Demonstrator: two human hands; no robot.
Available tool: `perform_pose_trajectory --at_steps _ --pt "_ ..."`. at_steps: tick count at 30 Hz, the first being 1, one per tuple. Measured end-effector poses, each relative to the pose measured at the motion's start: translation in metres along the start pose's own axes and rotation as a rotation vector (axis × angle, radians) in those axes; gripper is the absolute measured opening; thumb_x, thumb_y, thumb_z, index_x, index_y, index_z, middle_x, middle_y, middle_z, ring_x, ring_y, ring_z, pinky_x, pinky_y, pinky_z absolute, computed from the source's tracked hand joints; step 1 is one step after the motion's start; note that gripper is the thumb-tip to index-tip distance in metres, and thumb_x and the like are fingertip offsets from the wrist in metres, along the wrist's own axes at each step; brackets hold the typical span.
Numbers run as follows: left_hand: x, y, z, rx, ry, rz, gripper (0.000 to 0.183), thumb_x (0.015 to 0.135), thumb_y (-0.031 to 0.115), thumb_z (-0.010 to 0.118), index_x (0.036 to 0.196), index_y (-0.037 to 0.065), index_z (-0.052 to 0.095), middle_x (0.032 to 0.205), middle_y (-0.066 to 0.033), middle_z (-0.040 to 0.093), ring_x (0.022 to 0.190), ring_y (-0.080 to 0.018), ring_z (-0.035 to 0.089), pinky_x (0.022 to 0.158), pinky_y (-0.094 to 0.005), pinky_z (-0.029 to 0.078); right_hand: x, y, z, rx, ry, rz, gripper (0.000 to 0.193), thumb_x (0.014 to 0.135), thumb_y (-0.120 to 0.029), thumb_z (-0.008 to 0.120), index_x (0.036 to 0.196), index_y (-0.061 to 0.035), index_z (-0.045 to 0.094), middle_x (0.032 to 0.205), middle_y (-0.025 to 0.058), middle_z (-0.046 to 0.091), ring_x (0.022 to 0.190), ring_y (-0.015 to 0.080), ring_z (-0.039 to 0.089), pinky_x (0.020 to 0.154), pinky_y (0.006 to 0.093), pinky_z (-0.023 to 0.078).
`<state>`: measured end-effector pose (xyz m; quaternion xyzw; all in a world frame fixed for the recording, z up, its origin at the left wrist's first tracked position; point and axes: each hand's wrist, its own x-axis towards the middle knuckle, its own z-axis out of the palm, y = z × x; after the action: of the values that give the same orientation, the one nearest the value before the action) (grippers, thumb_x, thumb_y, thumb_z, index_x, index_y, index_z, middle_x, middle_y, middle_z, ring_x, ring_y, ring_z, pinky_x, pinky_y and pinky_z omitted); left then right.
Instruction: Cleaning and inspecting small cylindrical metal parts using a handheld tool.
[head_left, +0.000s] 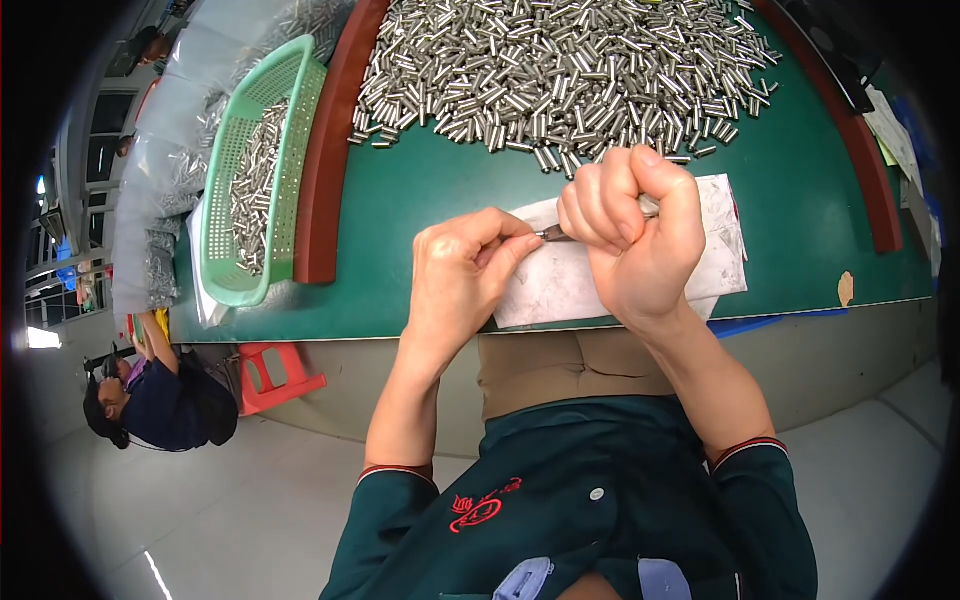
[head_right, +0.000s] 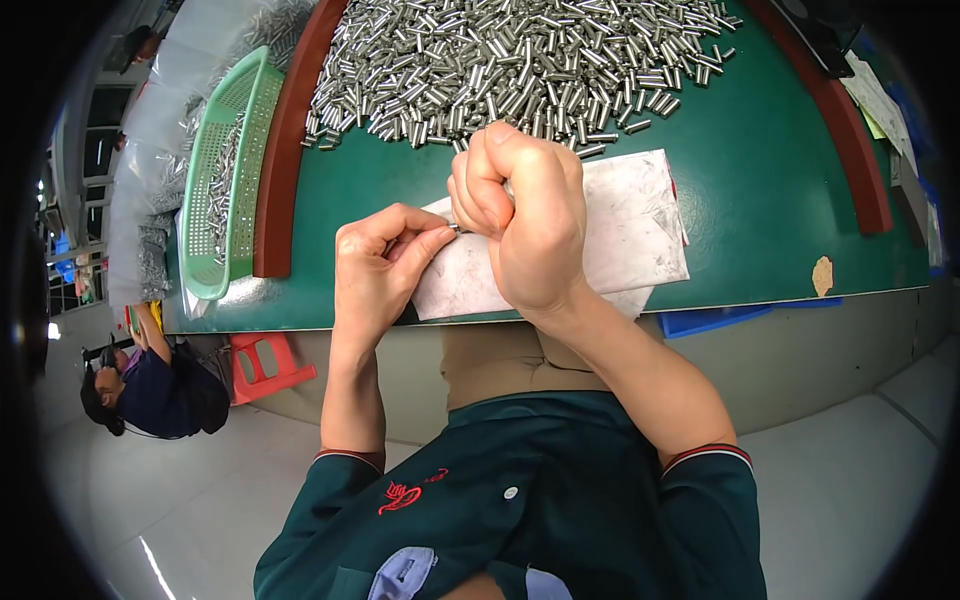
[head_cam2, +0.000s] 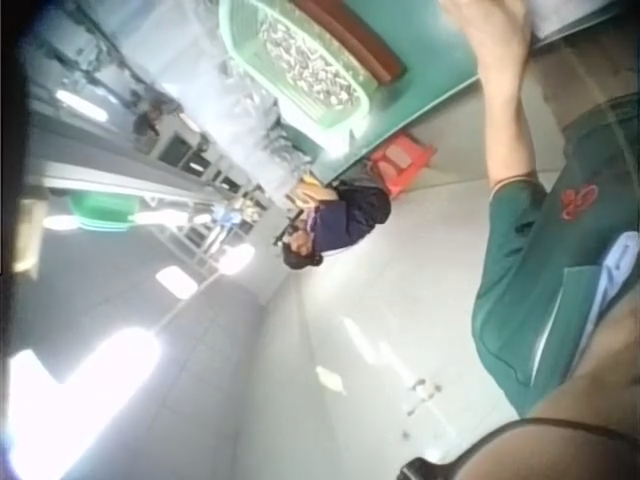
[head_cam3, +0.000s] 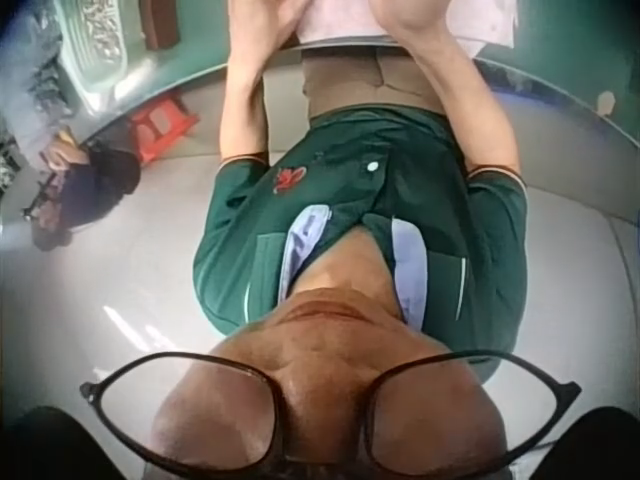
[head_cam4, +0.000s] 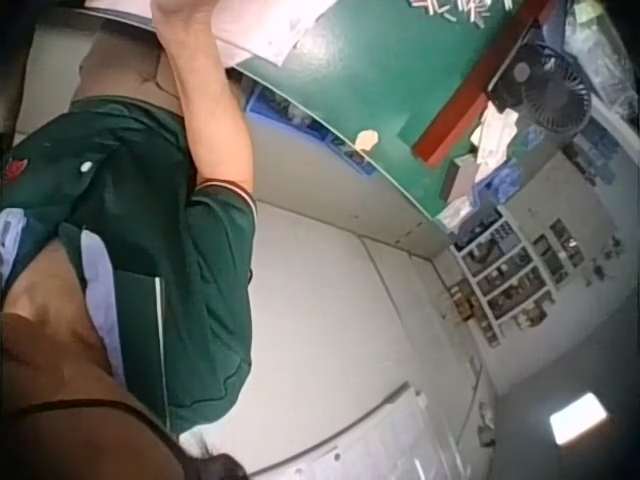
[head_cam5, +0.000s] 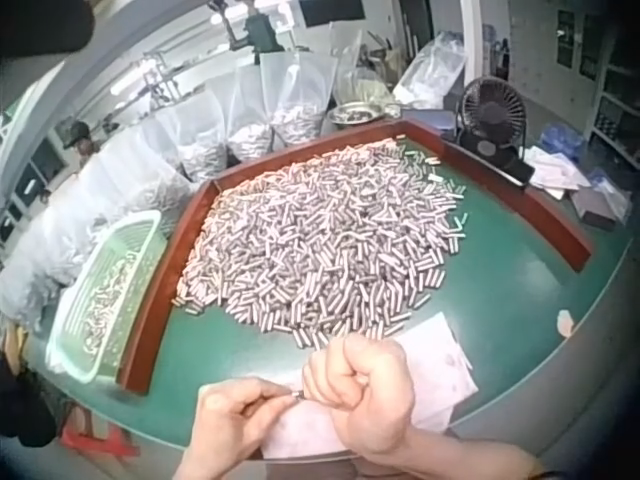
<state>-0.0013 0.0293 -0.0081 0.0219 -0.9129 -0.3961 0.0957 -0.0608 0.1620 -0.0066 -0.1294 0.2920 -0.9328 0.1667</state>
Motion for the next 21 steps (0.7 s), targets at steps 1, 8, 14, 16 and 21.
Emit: perform_pose_trajectory --at_steps 1,8,14,16,21 --pt "0.000 0.000 0.000 -0.002 0.002 0.002 0.010 0.065 0.004 0.068 0.068 -0.001 0.059 0.051 -0.0083 0.050 0.042 -0.0153 0.041 0.042 -0.0268 0.034 0.000 0.000 0.000 -0.014 0.004 -0.005 0.035 0.083 -0.016 0.032 0.049 -0.0087 0.028 0.044 -0.0011 0.025 0.042 0.0074 0.020 0.041 0.0240 0.018" --pt "0.000 -0.001 -0.001 -0.010 0.006 0.033 0.009 0.067 0.002 0.067 0.068 -0.001 0.059 0.049 -0.0060 0.048 0.041 -0.0118 0.039 0.041 -0.0259 0.032 -0.002 0.001 0.004 -0.136 -0.023 0.035 0.038 0.085 -0.024 0.029 0.049 -0.0121 0.027 0.043 -0.0025 0.024 0.040 0.0084 0.016 0.043 0.0258 0.018" --pt "-0.001 -0.014 -0.018 -0.986 -0.049 -0.290 0.014 0.087 0.016 0.051 0.082 0.003 0.047 0.066 -0.0003 0.043 0.055 -0.0042 0.031 0.046 -0.0168 0.028 -0.004 -0.005 -0.006 0.001 0.008 -0.049 0.037 0.084 -0.022 0.032 0.049 -0.0104 0.027 0.043 -0.0015 0.024 0.041 0.0087 0.018 0.042 0.0258 0.017" --pt "0.004 -0.019 -0.029 -1.370 -0.150 -0.371 0.019 0.088 0.020 0.049 0.082 0.004 0.042 0.071 -0.0016 0.039 0.057 -0.0060 0.028 0.045 -0.0165 0.027 -0.004 -0.009 -0.002 0.014 0.051 -0.071 0.038 0.084 -0.024 0.031 0.049 -0.0111 0.026 0.043 -0.0019 0.023 0.041 0.0094 0.017 0.043 0.0269 0.017" --pt "0.017 -0.016 -0.033 -1.662 -0.233 -0.428 0.007 0.086 0.008 0.039 0.085 0.002 0.042 0.071 -0.0058 0.038 0.059 -0.0082 0.031 0.044 -0.0173 0.030 -0.006 -0.011 -0.005 -0.004 0.008 -0.136 0.039 0.085 -0.025 0.029 0.049 -0.0120 0.025 0.043 -0.0025 0.022 0.042 0.0096 0.016 0.044 0.0271 0.016"
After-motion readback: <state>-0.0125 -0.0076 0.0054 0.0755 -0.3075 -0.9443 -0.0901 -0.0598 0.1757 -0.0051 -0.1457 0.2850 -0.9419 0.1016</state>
